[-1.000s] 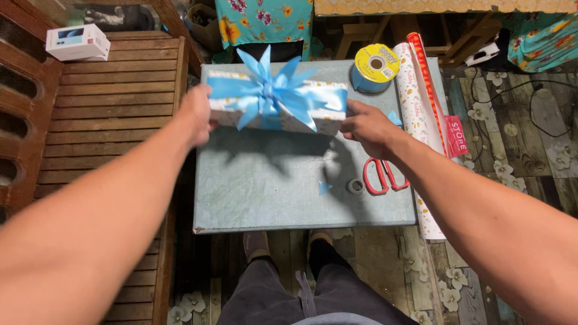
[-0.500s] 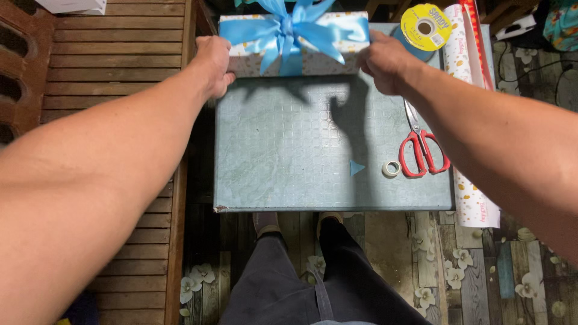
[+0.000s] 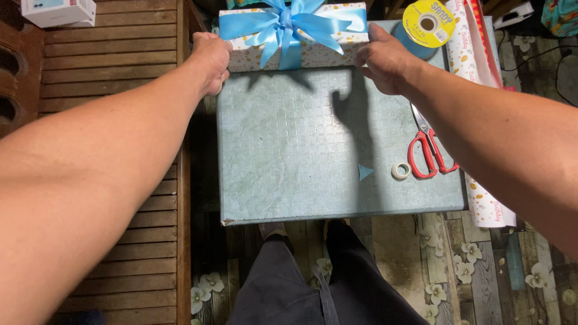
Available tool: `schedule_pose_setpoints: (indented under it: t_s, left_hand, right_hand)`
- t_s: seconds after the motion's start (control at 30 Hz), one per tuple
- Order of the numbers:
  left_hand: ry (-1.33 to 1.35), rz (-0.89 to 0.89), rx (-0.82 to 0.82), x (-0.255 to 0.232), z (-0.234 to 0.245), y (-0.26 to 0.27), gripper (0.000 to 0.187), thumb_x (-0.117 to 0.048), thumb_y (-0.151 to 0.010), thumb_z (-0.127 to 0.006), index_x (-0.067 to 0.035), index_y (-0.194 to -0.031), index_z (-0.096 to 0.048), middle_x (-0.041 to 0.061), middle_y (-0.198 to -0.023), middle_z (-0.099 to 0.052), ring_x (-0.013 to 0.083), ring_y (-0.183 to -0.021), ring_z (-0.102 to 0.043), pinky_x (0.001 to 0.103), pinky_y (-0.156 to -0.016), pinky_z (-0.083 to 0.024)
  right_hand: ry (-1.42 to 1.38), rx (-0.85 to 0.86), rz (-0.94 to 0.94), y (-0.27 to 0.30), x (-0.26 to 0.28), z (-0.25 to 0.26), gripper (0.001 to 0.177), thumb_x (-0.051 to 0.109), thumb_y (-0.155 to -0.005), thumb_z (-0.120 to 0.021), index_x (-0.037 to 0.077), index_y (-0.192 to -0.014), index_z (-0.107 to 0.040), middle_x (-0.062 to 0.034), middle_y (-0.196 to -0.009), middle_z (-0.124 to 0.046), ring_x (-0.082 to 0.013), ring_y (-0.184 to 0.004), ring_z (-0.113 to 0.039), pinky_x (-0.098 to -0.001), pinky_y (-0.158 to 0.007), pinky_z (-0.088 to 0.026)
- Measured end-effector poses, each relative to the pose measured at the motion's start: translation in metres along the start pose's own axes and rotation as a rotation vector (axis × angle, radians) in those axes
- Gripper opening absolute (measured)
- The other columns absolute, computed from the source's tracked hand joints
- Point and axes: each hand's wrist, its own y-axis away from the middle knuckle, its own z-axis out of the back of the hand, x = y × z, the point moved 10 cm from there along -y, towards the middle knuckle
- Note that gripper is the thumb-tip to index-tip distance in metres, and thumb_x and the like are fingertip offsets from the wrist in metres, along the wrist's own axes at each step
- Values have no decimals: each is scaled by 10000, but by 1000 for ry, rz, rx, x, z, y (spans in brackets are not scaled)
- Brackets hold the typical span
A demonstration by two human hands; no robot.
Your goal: The person finishes tying and trimming a blue ribbon on a wrapped gift, then tapes the ribbon in place. They move the finished gift aside and begin wrapping a second box with patterned paper, folding the paper around the box.
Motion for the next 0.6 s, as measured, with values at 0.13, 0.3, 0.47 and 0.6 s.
schedule_pose_setpoints:
  t_s: [0.13,0.3,0.47,0.6]
  left_hand:
    - [-97,-43,-48,-16,11,8,437,-342,-1004,-532,-199,-1403,-426,111,-1348,-547,349,-1358,-467,548,-1126,-386]
    - [-155,-157,-35,-27,6,6,493,-484,-1036,-430,-176,-1403,-546,77,-1392,-571,263,-1336,-509,499,-1079,-418]
    - [-121,-6,41,-7,-6,11,555,-519,-1053,-373,-232,-1506,-514,222,-1505,-515,447,-1462,-340,550,-1154,-318]
    - [-194,-21,37,-11,-4,14,584,-527,-1031,-349,-221,-1524,-413,111,-1541,-468,257,-1389,-444,468,-1147,-347]
  right_hand:
    - [-105,-136,-50,2,8,14,859,226,-923,-615,203,-1621,-116,-66,-1703,-196,-280,-1543,-262,-519,-1208,-248]
    - [-74,-53,-48,0,26,0,884,696,-933,-405,200,-1632,-187,-63,-1720,-110,-279,-1569,-149,-576,-1219,-167]
    - [-6,12,-93,7,29,-14,941,771,-853,-283,218,-1610,-204,-9,-1720,-117,-250,-1568,-104,-598,-1192,-141]
    - [36,32,-103,16,33,-15,926,764,-924,-255,203,-1644,-101,-60,-1722,-50,-276,-1580,-43,-591,-1222,-116]
